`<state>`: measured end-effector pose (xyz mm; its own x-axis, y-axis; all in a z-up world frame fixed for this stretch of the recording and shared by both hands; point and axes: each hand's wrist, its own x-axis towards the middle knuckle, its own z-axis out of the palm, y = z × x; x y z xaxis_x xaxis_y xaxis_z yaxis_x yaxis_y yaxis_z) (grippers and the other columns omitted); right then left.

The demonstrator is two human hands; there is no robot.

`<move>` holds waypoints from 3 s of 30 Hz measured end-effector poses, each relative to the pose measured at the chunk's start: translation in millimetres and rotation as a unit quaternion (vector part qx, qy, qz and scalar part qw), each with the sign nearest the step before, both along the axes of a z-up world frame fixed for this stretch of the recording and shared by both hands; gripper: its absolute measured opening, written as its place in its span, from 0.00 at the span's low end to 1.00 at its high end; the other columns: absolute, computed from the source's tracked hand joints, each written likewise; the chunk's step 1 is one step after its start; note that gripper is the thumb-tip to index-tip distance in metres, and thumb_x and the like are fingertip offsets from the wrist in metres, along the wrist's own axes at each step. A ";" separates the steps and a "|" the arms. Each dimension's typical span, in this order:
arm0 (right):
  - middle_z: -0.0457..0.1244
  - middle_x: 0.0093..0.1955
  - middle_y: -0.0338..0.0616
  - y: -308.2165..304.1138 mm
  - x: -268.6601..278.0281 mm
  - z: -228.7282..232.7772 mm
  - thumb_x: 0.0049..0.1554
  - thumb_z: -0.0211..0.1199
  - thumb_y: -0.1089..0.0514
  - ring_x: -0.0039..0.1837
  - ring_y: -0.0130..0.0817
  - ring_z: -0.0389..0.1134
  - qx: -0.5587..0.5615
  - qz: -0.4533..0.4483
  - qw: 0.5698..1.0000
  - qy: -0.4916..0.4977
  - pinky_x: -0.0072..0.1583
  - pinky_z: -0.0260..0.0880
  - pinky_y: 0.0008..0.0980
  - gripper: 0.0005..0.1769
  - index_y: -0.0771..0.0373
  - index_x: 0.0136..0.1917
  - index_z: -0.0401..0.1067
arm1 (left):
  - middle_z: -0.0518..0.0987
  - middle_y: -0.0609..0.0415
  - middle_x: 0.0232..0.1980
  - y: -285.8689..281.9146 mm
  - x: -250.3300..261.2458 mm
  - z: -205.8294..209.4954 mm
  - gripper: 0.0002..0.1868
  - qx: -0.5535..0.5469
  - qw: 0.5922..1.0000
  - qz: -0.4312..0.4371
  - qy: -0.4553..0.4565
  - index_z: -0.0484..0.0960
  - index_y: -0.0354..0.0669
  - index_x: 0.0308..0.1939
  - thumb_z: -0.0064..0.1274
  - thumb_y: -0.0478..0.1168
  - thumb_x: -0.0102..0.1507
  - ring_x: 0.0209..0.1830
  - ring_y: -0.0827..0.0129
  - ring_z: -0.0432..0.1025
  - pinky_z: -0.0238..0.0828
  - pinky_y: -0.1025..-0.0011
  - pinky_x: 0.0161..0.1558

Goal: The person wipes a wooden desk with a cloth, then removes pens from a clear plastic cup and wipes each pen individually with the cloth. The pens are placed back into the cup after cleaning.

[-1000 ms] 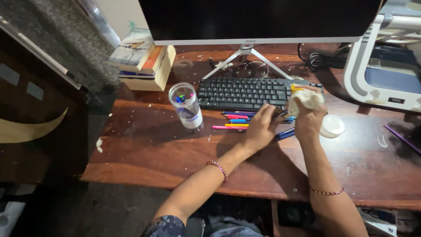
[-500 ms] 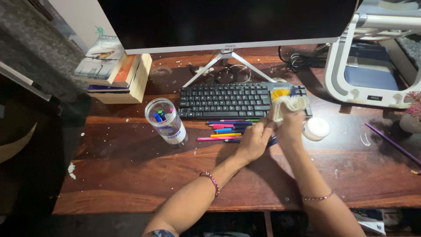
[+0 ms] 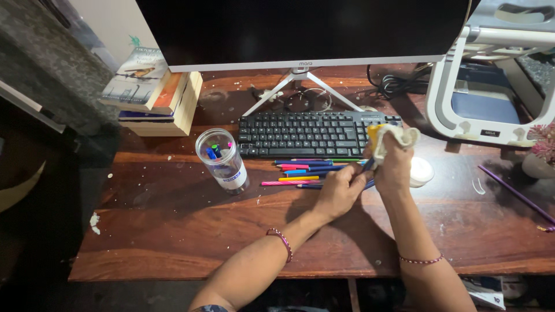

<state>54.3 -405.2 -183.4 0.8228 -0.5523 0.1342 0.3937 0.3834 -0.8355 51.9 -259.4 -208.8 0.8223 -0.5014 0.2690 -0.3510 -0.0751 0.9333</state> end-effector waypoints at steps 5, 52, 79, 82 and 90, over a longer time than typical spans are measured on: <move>0.67 0.48 0.44 15.1 0.1 -12.4 0.62 0.60 0.68 0.46 0.28 0.70 -0.095 0.047 0.994 0.013 0.46 0.70 0.28 0.08 0.68 0.56 0.70 | 0.82 0.45 0.30 7.1 12.9 9.7 0.10 -0.067 0.996 0.048 -0.028 0.80 0.38 0.42 0.55 0.42 0.66 0.26 0.60 0.79 0.70 0.63 0.29; 0.67 0.50 0.42 54.8 -17.0 5.6 0.58 0.66 0.66 0.50 0.29 0.68 -0.528 -0.053 0.848 -0.002 0.53 0.68 0.28 0.23 0.64 0.67 0.72 | 0.73 0.67 0.38 5.5 84.8 -35.1 0.09 -0.376 0.912 -0.095 0.137 0.75 0.45 0.42 0.59 0.42 0.68 0.39 0.86 0.65 0.64 0.82 0.43; 0.66 0.53 0.52 208.5 19.4 160.0 0.50 0.69 0.69 0.53 0.44 0.71 -0.699 -0.072 0.664 -0.256 0.51 0.71 0.37 0.21 0.68 0.58 0.75 | 0.78 0.61 0.41 -16.9 77.1 -59.6 0.18 -0.308 0.948 -0.073 0.034 0.81 0.40 0.49 0.54 0.52 0.72 0.41 0.74 0.70 0.70 0.69 0.45; 0.66 0.53 0.48 222.4 37.5 152.6 0.54 0.68 0.68 0.53 0.43 0.71 -0.734 -0.016 0.640 -0.227 0.51 0.72 0.36 0.18 0.64 0.59 0.75 | 0.77 0.59 0.39 -16.2 73.7 -58.9 0.19 -0.268 0.962 -0.055 -0.023 0.78 0.40 0.41 0.55 0.53 0.71 0.43 0.71 0.71 0.70 0.65 0.49; 0.66 0.51 0.48 234.1 62.6 140.7 0.46 0.64 0.70 0.53 0.50 0.69 -0.804 0.035 0.572 -0.159 0.51 0.70 0.45 0.27 0.57 0.59 0.78 | 0.74 0.55 0.25 -18.7 76.6 -55.6 0.30 -0.164 0.985 -0.011 -0.053 0.73 0.41 0.22 0.51 0.59 0.69 0.30 0.70 0.68 0.65 0.62 0.44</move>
<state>116.9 -171.2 -42.7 0.6280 0.5280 0.5717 0.6540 -0.7562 -0.0200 128.5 -278.2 -264.4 0.7713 -0.3902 0.5028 -0.4459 0.2324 0.8644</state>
